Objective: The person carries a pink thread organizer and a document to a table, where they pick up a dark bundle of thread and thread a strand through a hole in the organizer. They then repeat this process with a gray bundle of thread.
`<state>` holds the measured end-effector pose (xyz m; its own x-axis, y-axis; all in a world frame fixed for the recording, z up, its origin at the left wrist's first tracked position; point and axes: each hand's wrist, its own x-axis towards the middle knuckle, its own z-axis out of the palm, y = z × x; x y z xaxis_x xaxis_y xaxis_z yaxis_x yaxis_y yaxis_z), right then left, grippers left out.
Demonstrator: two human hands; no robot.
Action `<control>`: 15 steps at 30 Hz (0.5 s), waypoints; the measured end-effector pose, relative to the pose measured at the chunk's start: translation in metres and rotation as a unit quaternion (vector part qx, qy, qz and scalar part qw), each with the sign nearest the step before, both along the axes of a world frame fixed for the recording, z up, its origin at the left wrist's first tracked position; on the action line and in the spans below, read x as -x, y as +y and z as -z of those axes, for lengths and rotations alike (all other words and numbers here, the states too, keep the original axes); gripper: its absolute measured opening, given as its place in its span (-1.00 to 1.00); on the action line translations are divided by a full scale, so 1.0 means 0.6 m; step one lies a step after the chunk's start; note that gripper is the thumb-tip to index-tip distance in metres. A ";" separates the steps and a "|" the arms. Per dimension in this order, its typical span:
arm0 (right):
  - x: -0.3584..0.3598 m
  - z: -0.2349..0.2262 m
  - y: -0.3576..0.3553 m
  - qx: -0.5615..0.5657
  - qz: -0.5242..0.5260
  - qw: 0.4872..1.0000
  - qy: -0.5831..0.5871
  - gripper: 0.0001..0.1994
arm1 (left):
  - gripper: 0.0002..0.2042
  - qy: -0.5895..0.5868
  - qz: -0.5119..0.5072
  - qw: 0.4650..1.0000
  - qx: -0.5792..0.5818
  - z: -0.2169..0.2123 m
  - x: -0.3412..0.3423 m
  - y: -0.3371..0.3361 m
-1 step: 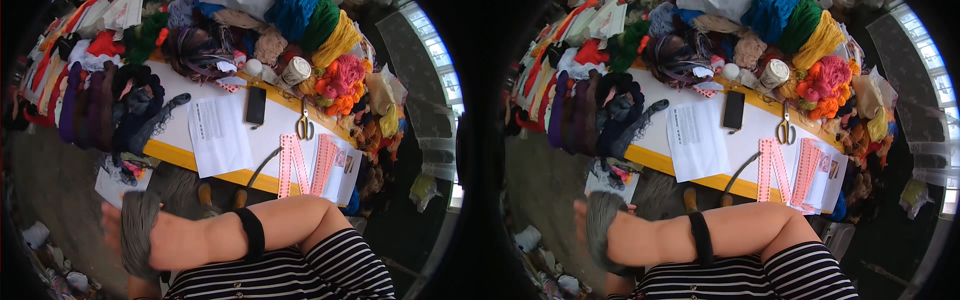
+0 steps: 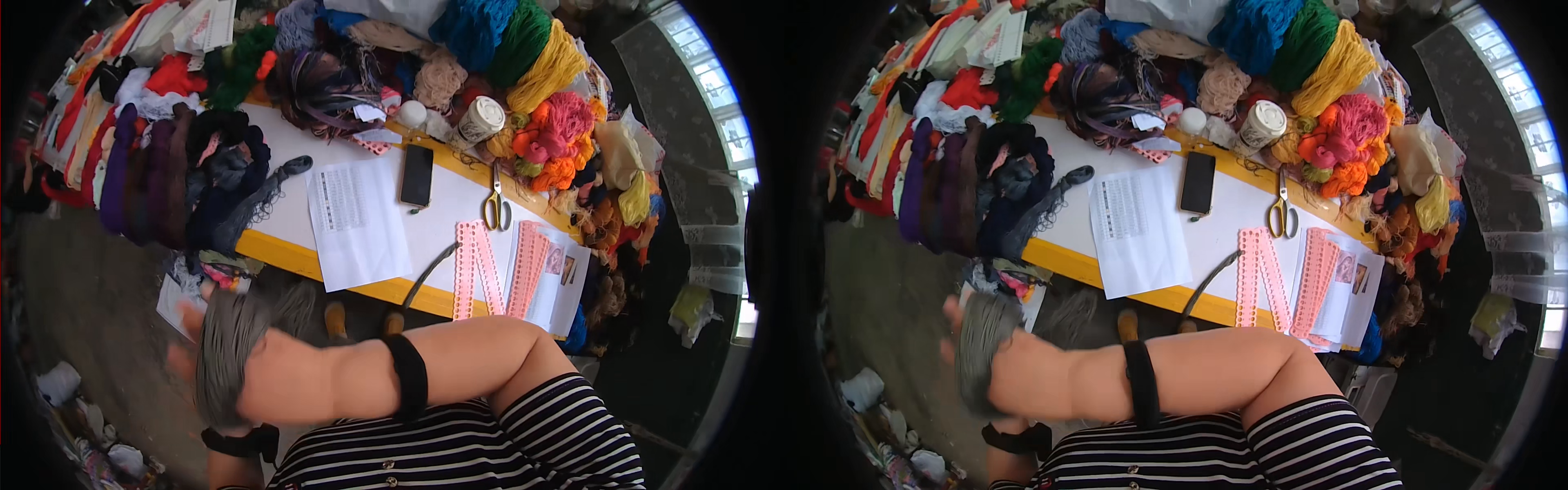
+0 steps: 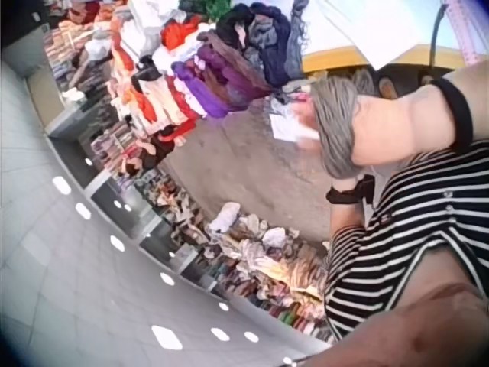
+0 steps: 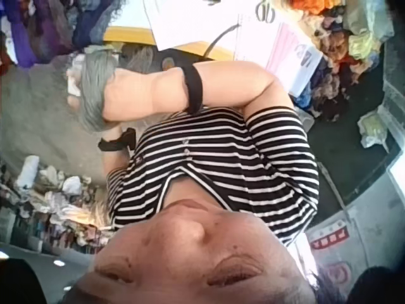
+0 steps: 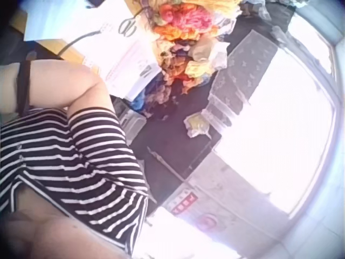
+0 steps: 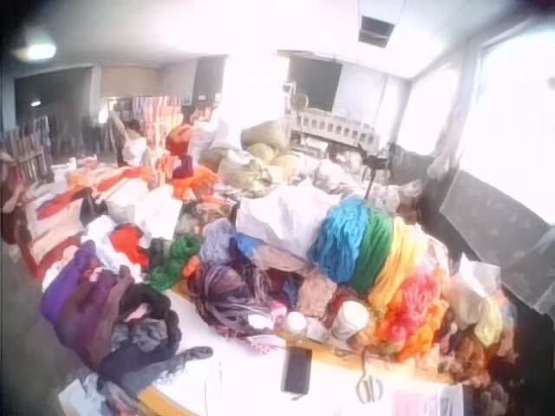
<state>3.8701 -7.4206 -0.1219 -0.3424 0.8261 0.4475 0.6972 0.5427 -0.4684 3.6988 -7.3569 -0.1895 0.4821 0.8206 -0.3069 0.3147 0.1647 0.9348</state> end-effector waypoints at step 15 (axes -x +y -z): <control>-0.036 -0.114 -0.084 0.585 -0.492 0.545 0.346 -0.61 | -0.66 0.012 0.170 0.703 -0.691 -0.295 -0.027 -0.073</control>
